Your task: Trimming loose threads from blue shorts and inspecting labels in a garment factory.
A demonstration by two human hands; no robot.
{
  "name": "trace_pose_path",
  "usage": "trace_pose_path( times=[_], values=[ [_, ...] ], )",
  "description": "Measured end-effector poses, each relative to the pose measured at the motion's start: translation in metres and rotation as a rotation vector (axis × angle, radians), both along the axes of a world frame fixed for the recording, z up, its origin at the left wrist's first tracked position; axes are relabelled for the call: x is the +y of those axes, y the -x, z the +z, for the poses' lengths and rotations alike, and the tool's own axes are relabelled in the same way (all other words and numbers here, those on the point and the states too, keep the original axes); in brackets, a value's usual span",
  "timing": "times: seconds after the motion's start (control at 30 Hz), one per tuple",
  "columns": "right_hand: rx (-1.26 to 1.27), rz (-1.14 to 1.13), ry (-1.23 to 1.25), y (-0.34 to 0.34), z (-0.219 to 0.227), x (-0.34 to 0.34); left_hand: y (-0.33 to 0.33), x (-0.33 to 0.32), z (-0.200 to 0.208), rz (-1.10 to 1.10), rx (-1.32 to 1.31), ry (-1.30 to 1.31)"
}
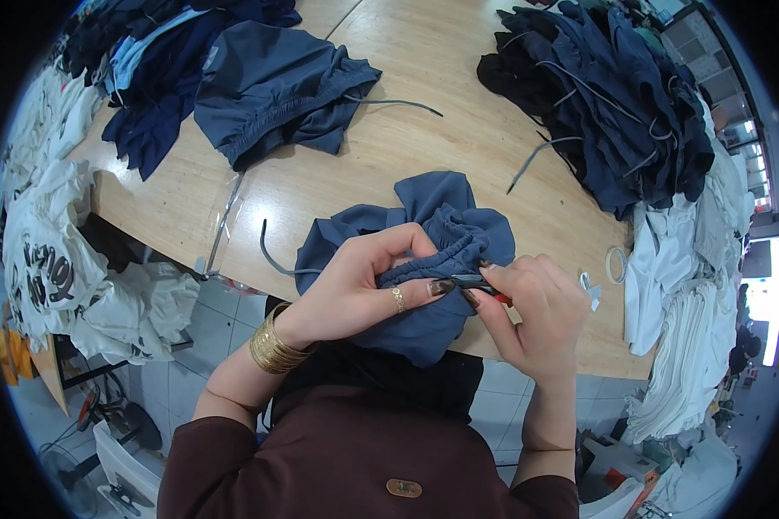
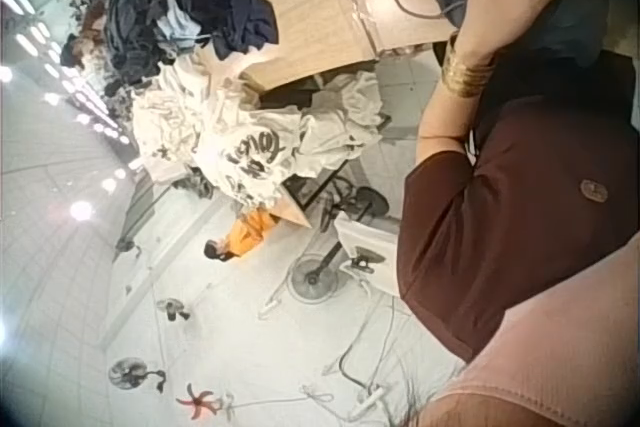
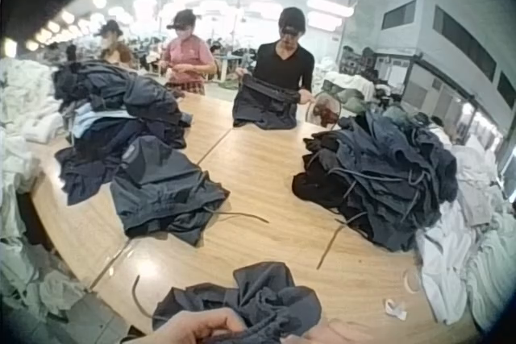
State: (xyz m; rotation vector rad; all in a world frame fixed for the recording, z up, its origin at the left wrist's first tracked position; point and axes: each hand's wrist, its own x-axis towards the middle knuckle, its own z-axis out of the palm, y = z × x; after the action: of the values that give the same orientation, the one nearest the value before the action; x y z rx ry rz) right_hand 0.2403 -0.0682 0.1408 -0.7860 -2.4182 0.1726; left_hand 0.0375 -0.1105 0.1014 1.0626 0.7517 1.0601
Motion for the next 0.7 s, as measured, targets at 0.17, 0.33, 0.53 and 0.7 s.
trace_pose_path(
  times=[0.17,0.33,0.53,0.7],
  values=[
    [-0.01,0.002,-0.011,0.003,0.001,0.0,0.0,0.0,-0.002,-0.014,-0.004,-0.001],
    [-0.012,0.0,-0.04,0.004,-0.001,0.0,0.0,0.0,0.0,-0.012,0.004,0.005],
    [0.194,-0.121,0.173,0.005,-0.007,-0.005,0.002,-0.001,0.0,0.001,0.034,0.022],
    [0.268,0.006,0.66,0.001,-0.029,0.004,0.01,-0.003,-0.003,0.137,-0.028,-0.007]
  ],
)
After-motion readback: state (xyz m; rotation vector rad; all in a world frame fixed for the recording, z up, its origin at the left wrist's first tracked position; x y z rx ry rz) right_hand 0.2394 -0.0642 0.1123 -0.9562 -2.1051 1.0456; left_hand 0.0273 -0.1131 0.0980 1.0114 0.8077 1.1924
